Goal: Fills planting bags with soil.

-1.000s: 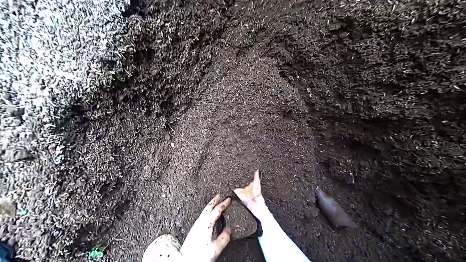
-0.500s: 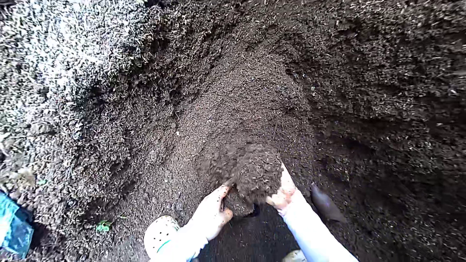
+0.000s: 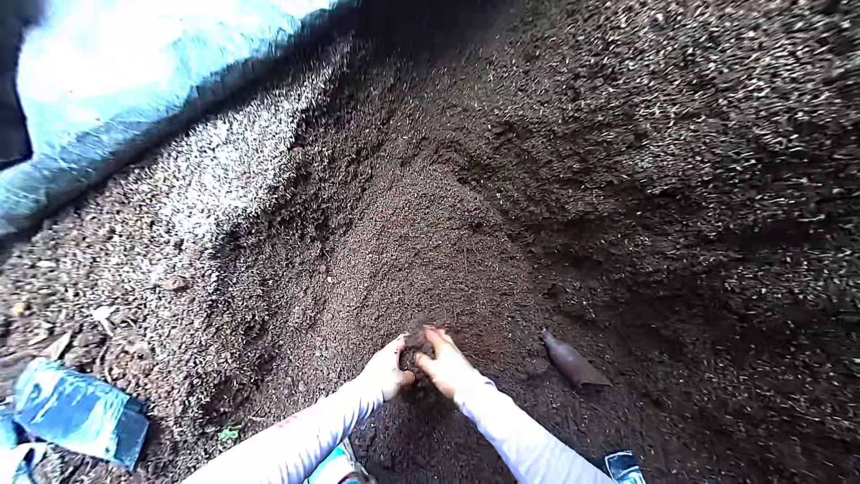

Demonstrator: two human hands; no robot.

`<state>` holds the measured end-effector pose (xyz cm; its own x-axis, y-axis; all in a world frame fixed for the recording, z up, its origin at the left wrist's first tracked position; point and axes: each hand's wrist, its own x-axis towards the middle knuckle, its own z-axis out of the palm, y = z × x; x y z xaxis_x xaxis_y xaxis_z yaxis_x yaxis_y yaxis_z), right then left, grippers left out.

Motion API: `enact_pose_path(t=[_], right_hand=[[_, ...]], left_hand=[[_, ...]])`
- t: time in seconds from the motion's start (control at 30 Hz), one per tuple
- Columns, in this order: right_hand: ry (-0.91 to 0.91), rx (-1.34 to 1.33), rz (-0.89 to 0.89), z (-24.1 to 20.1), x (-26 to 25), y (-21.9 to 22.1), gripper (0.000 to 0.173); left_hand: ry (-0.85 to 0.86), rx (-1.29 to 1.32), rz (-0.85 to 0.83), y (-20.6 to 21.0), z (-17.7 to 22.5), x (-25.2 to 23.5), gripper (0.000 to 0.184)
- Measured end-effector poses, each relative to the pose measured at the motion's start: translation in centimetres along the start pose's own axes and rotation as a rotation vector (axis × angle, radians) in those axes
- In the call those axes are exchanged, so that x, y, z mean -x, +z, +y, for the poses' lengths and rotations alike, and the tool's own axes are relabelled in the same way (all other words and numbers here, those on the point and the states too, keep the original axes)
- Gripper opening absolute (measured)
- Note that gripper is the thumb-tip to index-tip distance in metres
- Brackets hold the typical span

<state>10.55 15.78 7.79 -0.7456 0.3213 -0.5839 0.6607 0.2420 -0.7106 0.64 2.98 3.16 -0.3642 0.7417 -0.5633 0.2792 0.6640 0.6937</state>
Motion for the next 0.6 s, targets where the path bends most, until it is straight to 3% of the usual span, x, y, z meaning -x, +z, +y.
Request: enact_pose_path(t=[0.07, 0.13, 0.23, 0.3, 0.4, 0.6], right_hand=[[-0.059, 0.206, -0.05, -0.5, 0.2, -0.4, 0.047], [-0.081, 0.249, 0.041, -0.2, 0.4, -2.0, 0.043], [0.117, 0.294, 0.076, 1.6, -1.2, -3.9, 0.046], [0.242, 0.351, -0.031, 3.1, -2.8, -3.8, 0.056], [0.244, 0.541, -0.135, 3.0, -3.2, -2.8, 0.053], [0.166, 0.576, -0.011, 4.2, -0.3, -1.9, 0.049]], left_hand=[[-0.015, 0.043, 0.005, -0.2, -0.2, 0.3, 0.063], [-0.038, 0.246, 0.034, -0.2, -0.3, 1.0, 0.051], [-0.127, 0.424, 0.201, 0.8, -0.9, 1.0, 0.043], [-0.274, 0.23, 0.204, 1.0, -1.6, 0.3, 0.053], [-0.344, -0.081, 0.024, 1.2, -1.2, -0.1, 0.057], [-0.332, -0.297, 0.102, 3.0, 2.5, 2.6, 0.049]])
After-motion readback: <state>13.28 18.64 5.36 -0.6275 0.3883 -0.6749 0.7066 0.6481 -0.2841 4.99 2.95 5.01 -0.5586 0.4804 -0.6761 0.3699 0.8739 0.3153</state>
